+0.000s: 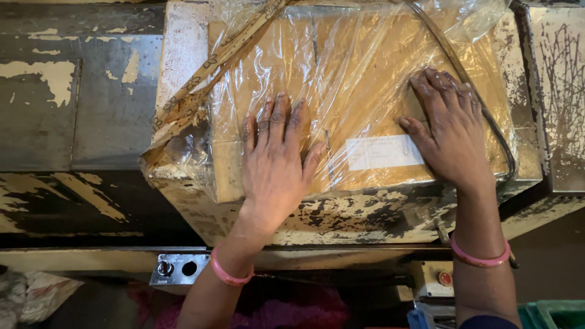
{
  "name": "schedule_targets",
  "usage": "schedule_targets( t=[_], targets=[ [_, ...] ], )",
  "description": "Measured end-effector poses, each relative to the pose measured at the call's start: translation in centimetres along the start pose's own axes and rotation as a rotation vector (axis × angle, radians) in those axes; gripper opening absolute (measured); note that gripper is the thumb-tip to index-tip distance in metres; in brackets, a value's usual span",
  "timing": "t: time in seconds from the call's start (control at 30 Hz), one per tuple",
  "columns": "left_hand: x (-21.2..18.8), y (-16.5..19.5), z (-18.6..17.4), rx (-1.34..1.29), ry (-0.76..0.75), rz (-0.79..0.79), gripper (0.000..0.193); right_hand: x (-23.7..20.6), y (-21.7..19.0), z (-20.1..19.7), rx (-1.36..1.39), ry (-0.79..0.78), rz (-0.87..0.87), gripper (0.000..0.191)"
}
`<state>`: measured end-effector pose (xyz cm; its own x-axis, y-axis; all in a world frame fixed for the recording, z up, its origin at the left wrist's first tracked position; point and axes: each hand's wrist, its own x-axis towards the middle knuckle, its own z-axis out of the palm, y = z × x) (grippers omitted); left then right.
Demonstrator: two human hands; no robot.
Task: The person repeatedly staples a plastic-wrapped cardboard box using a manual stapling machine. They place the box on the machine, insert a staple, press a button to drive it, and then remove the box to repeat the process.
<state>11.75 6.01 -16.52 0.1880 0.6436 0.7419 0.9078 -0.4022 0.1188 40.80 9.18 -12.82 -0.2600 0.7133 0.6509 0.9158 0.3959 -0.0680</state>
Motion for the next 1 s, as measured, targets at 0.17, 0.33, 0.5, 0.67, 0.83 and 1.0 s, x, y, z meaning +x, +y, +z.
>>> schedule_targets(
  t=[0.17,0.33,0.5,0.67,0.83,1.0],
  targets=[
    [-0.06,0.0,0.01,0.011,0.006,0.007,0.071,0.0,0.08,0.04,0.001,-0.003,-0.001,0.072],
    [0.06,0.0,0.01,0.02,-0.01,-0.001,0.071,-0.03,0.12,0.03,-0.003,0.002,-0.006,0.072],
    [0.03,0.05,-0.06,0.012,-0.01,-0.003,0.072,-0.12,0.07,-0.05,0.001,0.013,-0.019,0.07],
    [0.05,0.11,-0.14,0.005,0.006,0.001,0.072,-0.19,0.02,-0.08,0.009,0.031,-0.03,0.068],
    [0.05,0.2,-0.28,-0.015,0.007,-0.004,0.072,-0.13,0.19,0.03,0.003,0.028,-0.028,0.068],
    [0.03,0.25,-0.35,-0.021,0.013,-0.008,0.071,-0.11,0.4,0.25,-0.003,0.021,-0.02,0.068]
  ],
)
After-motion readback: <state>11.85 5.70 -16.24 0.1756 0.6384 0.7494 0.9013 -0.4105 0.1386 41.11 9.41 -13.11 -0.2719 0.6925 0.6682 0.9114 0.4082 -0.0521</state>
